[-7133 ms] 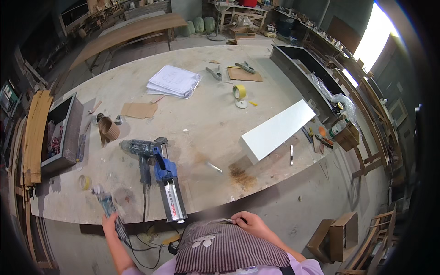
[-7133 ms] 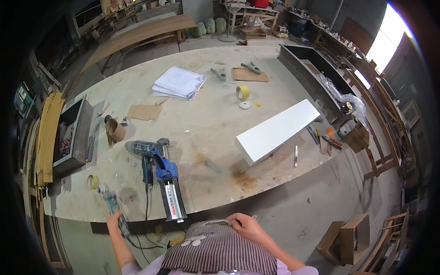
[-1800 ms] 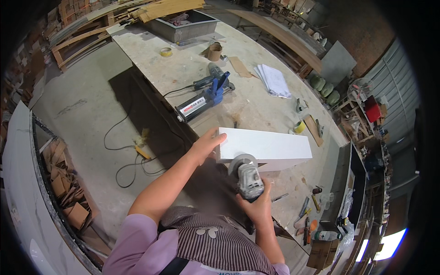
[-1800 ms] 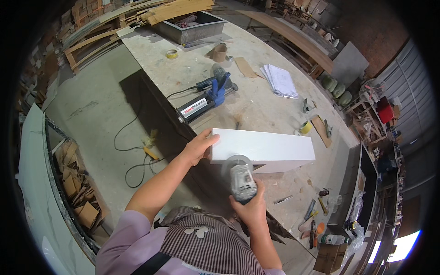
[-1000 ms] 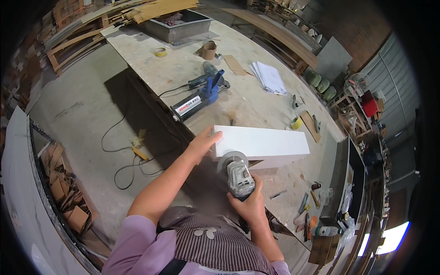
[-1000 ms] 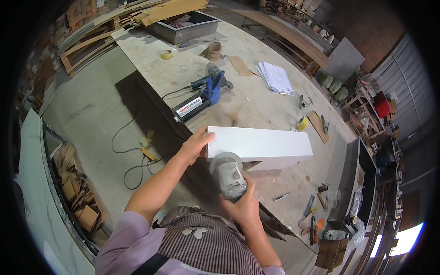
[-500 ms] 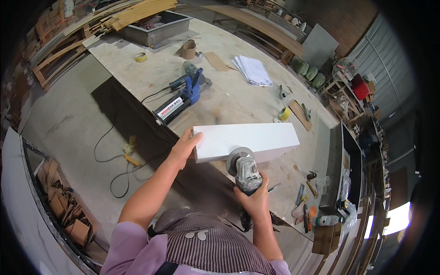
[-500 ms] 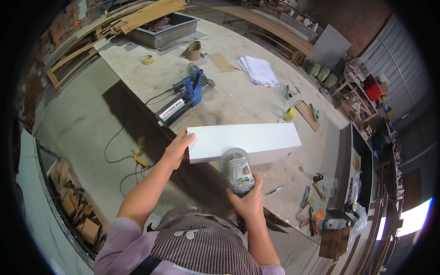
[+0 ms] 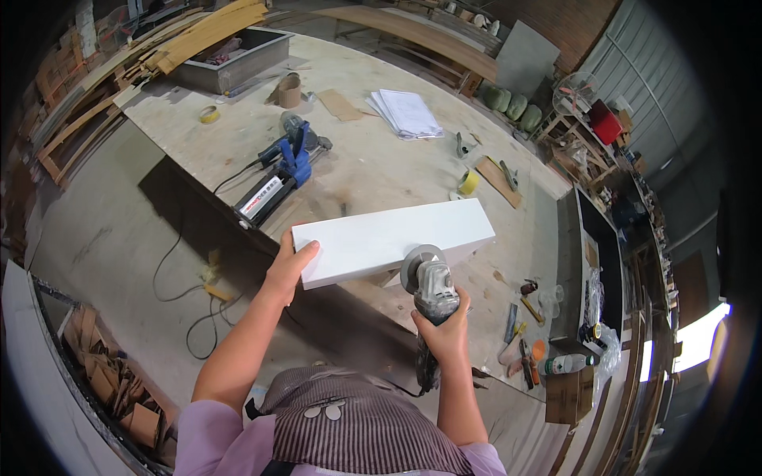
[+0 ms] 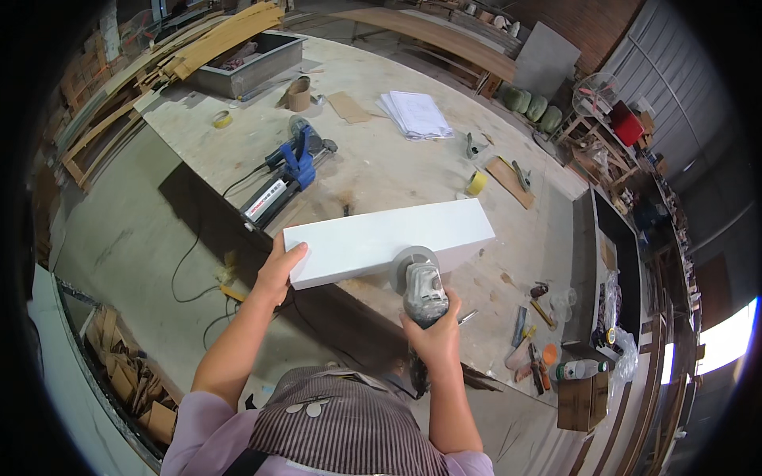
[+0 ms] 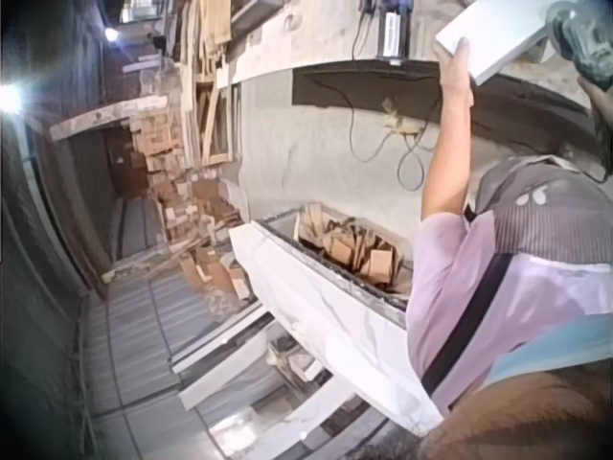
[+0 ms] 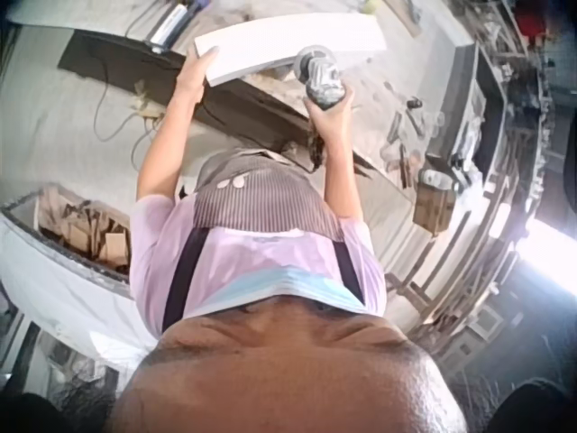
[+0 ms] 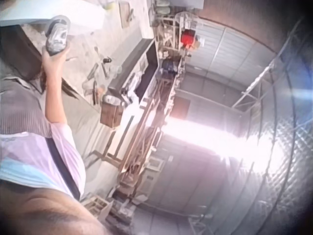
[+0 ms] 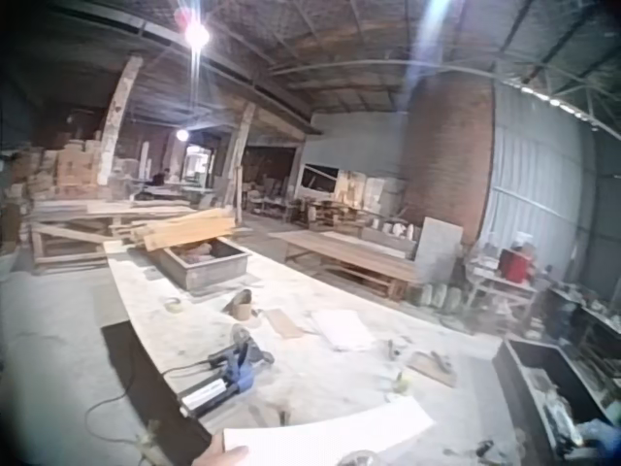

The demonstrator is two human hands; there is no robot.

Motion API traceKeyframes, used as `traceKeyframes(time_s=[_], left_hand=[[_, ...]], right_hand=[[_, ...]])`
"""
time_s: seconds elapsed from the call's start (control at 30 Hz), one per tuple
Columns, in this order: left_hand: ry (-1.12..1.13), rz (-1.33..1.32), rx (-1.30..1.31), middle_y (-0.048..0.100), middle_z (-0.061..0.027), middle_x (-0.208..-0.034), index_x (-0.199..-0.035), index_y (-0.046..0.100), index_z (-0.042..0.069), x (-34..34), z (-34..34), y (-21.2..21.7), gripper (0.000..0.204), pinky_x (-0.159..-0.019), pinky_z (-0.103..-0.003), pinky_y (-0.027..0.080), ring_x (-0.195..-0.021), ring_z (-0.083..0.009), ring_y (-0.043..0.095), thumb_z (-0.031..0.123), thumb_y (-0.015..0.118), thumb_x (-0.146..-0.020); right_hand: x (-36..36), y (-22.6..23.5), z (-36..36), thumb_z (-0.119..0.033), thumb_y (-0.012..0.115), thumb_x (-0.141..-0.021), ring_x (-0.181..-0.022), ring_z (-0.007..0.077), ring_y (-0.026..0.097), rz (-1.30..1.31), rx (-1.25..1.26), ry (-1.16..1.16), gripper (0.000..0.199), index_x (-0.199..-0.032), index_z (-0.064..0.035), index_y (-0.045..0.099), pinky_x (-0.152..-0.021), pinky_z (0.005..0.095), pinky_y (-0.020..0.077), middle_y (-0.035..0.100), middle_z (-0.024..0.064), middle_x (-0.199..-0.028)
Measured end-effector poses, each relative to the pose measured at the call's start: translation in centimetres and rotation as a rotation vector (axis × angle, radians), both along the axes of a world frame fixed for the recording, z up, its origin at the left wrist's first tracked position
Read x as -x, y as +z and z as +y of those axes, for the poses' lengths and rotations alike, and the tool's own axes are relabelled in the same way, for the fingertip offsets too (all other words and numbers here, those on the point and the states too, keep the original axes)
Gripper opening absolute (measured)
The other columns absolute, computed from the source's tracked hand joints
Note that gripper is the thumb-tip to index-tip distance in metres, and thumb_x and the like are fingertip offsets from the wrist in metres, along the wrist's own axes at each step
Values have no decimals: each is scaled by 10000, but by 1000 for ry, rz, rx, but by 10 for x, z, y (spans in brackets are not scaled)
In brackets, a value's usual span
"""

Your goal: The person uses an angle grinder to smooth the edges of a white rectangular stone block and then a large white countertop with an integrated sink. The person holds the objects steady with one hand while operating the grinder with the other.

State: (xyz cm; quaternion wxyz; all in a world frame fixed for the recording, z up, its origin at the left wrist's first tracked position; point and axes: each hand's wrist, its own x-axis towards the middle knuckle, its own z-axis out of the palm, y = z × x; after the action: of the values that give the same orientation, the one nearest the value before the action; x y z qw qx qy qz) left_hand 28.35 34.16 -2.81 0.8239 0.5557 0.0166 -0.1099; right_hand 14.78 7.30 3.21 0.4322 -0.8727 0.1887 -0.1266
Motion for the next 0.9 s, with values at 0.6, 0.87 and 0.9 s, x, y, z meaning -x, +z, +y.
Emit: traceKeyframes(time_s=[0.6,0.87,0.9], left_hand=[[35,-11,-12,464,-127,-1348,-1487,297,65,6,1,11,671,-1047,-369,375,-1234,-231,472,200,619,-915],[30,-23,-11,488,-115,-1327,-1467,318,46,7,-1,7,661,-1044,-368,383,-1227,-222,481,212,621,-903],[53,-16,-7,495,-115,-1315,-1454,331,43,6,1,6,649,-1039,-370,389,-1217,-222,489,211,625,-900]], right_hand=[[-32,-18,-115,-247,834,-698,-1063,328,612,-91,-38,-152,909,-1378,23,294,-924,410,484,590,273,-1158],[-54,-20,-185,-264,839,-688,-1070,343,597,-69,-98,-325,904,-1360,38,316,-945,419,467,578,268,-1157],[-61,-20,-191,-266,834,-699,-1086,338,587,-107,-11,-310,897,-1364,40,316,-952,413,462,563,271,-1182]])
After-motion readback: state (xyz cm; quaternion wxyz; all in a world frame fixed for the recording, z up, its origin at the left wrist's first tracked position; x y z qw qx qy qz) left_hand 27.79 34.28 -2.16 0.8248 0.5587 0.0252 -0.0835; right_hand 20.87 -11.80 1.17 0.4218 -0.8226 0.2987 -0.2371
